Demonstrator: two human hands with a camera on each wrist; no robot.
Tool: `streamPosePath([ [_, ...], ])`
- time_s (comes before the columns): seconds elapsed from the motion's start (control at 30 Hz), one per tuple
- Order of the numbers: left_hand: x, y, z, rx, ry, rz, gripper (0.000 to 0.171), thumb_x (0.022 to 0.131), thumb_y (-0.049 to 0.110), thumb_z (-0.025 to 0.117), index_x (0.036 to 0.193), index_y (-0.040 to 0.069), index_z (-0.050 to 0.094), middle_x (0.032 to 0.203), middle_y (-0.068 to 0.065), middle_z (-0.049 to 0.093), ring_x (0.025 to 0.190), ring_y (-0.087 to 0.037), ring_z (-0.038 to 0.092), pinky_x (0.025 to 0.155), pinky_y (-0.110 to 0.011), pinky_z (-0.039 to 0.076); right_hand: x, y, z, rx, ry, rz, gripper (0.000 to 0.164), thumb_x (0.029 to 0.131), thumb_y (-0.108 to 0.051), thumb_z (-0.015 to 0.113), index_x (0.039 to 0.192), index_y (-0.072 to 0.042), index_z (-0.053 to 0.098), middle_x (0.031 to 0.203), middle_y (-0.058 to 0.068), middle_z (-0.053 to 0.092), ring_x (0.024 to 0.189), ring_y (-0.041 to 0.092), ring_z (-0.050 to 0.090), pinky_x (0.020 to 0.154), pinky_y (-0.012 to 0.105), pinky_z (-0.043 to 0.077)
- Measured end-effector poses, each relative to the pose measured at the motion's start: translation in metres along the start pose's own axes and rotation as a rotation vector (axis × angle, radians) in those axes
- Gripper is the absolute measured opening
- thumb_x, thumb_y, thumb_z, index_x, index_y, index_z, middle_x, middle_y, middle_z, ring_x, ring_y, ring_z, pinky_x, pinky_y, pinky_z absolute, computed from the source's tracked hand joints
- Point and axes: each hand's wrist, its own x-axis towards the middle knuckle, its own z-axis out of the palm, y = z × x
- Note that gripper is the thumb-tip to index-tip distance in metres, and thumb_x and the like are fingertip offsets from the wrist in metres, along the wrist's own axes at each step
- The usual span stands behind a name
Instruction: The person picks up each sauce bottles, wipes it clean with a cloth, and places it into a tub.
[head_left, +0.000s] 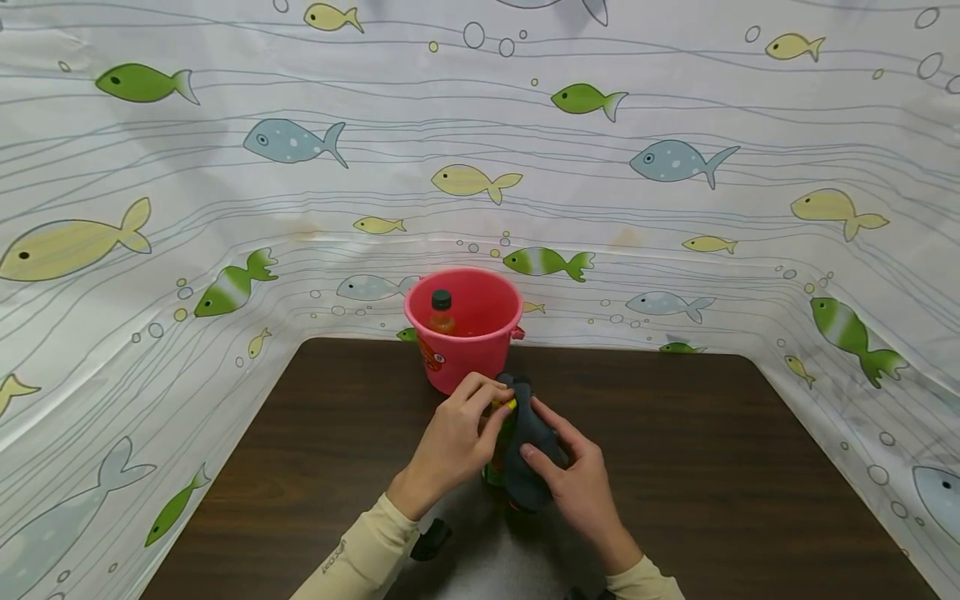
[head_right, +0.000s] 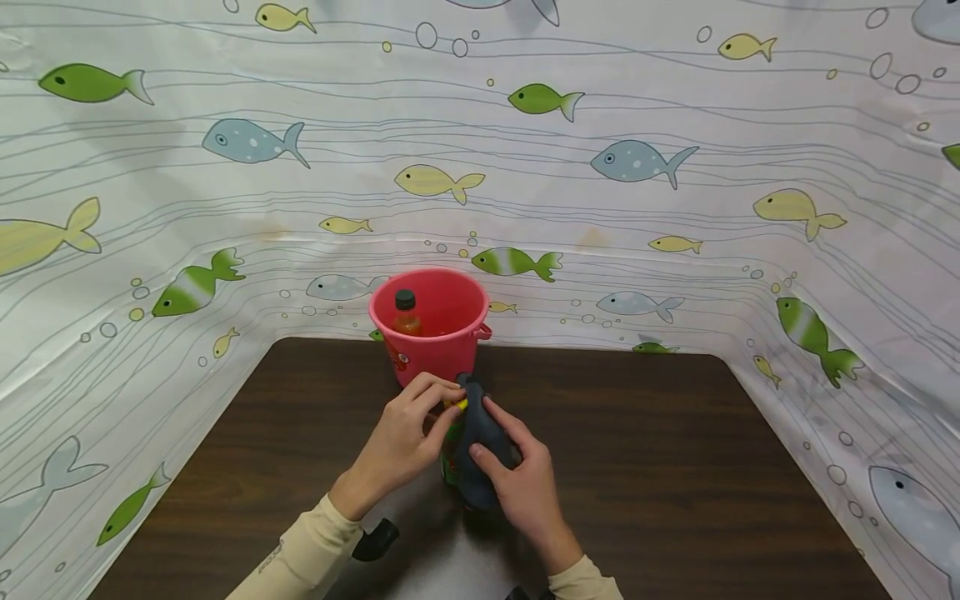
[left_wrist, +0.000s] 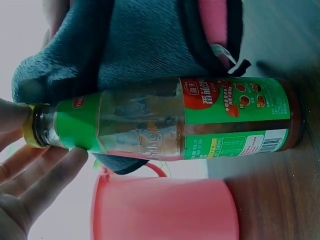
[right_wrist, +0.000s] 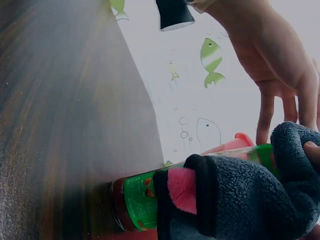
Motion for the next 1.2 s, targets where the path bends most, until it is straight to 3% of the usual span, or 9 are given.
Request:
streamPosePath([
  [0.2,0.000,0.000,-0.003,-0.014,-0.016,0.000,0.021,0.096,0.008,0.077,0.116,0.003,0.075,0.115,-0.009,0.067,0.097,-0.018,0.072,0.089,-0.031,0.065,0.002,0.006,0.008,-0.112,-0.002,-0.048,0.063,0.097,-0.018,0.078,0.155,-0.027,0.056,0.154,0.009,0.060,0.128,0.032,0.067,0.094,0.024,0.059],
  [0.7,0.001,0.000,-0.003,-0.026,-0.034,-0.009,0.023,0.097,0.007,0.076,0.119,0.002,0.075,0.117,-0.010,0.068,0.103,-0.020,0.073,0.094,-0.033,0.064,0.005,0.019,0.020,-0.288,0.004,-0.014,0.074,0.094,-0.021,0.081,0.161,-0.020,0.048,0.154,0.011,0.060,0.123,0.030,0.067,0.095,0.036,0.060],
  [0.9,0.000,0.000,-0.003,-0.030,-0.031,-0.011,0.023,0.097,0.007,0.076,0.119,0.002,0.074,0.118,-0.010,0.067,0.104,-0.020,0.073,0.095,-0.034,0.064,0.004,0.026,0.018,-0.325,-0.021,0.005,0.073,0.096,-0.022,0.080,0.161,-0.022,0.048,0.152,0.012,0.061,0.120,0.030,0.067,0.093,0.039,0.059],
  [1.2,0.000,-0.002,-0.001,-0.023,-0.017,0.002,0.023,0.097,0.007,0.076,0.119,0.002,0.074,0.116,-0.009,0.067,0.104,-0.021,0.072,0.092,-0.037,0.065,0.001,0.041,0.013,-0.378,-0.085,0.032,0.070,0.097,-0.021,0.078,0.160,-0.016,0.048,0.150,0.016,0.061,0.129,0.037,0.066,0.102,0.053,0.058],
])
